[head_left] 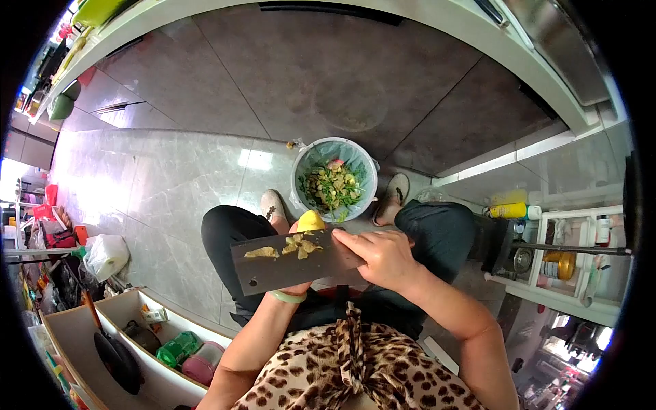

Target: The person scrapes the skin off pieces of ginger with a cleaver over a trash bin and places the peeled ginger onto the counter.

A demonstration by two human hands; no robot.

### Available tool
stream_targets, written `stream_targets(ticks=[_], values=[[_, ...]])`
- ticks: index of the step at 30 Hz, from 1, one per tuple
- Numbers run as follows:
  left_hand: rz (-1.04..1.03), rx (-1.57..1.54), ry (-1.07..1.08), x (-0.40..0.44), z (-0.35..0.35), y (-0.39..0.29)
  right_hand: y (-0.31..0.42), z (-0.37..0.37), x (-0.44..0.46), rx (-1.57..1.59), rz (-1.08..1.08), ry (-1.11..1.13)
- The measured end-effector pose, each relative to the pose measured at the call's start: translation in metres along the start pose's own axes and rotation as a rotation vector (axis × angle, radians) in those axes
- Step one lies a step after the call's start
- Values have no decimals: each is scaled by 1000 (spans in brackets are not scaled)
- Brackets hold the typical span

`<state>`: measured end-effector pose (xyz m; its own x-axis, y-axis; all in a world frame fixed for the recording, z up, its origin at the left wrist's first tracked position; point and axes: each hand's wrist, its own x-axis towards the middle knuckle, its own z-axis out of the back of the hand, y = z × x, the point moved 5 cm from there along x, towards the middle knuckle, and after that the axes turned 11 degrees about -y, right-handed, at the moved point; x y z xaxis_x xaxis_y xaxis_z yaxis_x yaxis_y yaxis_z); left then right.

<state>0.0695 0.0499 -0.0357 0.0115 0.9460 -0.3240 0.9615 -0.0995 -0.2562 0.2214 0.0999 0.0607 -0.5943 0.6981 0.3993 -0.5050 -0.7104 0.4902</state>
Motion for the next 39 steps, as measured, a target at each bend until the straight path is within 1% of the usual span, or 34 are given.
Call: stream_targets(ticks=[2,4,6,7,8,10,11,12,13,15,17,18,19,21,23,24,26,27,28,30,31,33,34,35,36,37,39], values=[[-82,83,-88,-2,-8,-1,-8,1,-2,-2,-4,-27],[-55,93,-114,-1,-5,-2,-18,-2,-6,7,2,-39],[46,129,-121,3,3,0,-29,-5,-10,16,6,-54],[105,112,-121,2,4,-1,-38,-8,-12,9,-72,-21],[49,91,-163,-1,5,-1,-49,-12,-14,4,-147,13],[87,203,-82,0,-7,-6,-78,-20,-15,38,-398,68],[104,118,-81,-2,-13,-4,-88,-23,-18,21,-472,108],[104,118,-83,-2,-17,-4,-88,-19,-15,3,-545,148],[133,75,-48,-1,-22,-3,-83,-15,-12,4,-546,151],[169,34,-17,-1,-21,1,-54,-2,2,188,-381,-9],[152,-36,-32,3,-10,2,-26,12,16,164,-216,-6],[169,-100,9,5,-16,2,-15,14,20,154,-151,-3],[150,-72,-32,5,-9,3,-11,11,17,132,-105,2],[128,-45,-74,5,-8,3,-7,9,17,82,-98,24],[180,-110,-212,4,-14,5,-12,5,16,0,-103,39],[173,-111,-213,3,-11,1,-21,-2,12,3,-98,40],[248,28,18,3,-13,-2,-52,-15,7,81,-278,43],[265,36,-95,-1,-20,-1,-70,-21,5,27,-493,218],[263,36,-91,-2,-21,-2,-81,-25,3,32,-529,204],[310,-124,8,-1,-27,-3,-79,-18,1,135,-619,149],[323,-162,-2,-1,-26,-4,-70,-12,4,135,-617,151],[332,-186,35,2,-20,-3,-42,1,16,239,-465,47],[342,-211,76,4,-20,-4,-26,8,21,246,-269,-47],[335,-220,79,2,-17,-3,-15,11,24,214,-187,-46],[278,-296,97,-1,-18,-5,-4,14,27,180,-106,-44],[240,-321,-21,1,-15,-5,5,17,29,140,-40,-53],[227,-376,32,2,-17,-6,12,13,30,87,-26,-43]])
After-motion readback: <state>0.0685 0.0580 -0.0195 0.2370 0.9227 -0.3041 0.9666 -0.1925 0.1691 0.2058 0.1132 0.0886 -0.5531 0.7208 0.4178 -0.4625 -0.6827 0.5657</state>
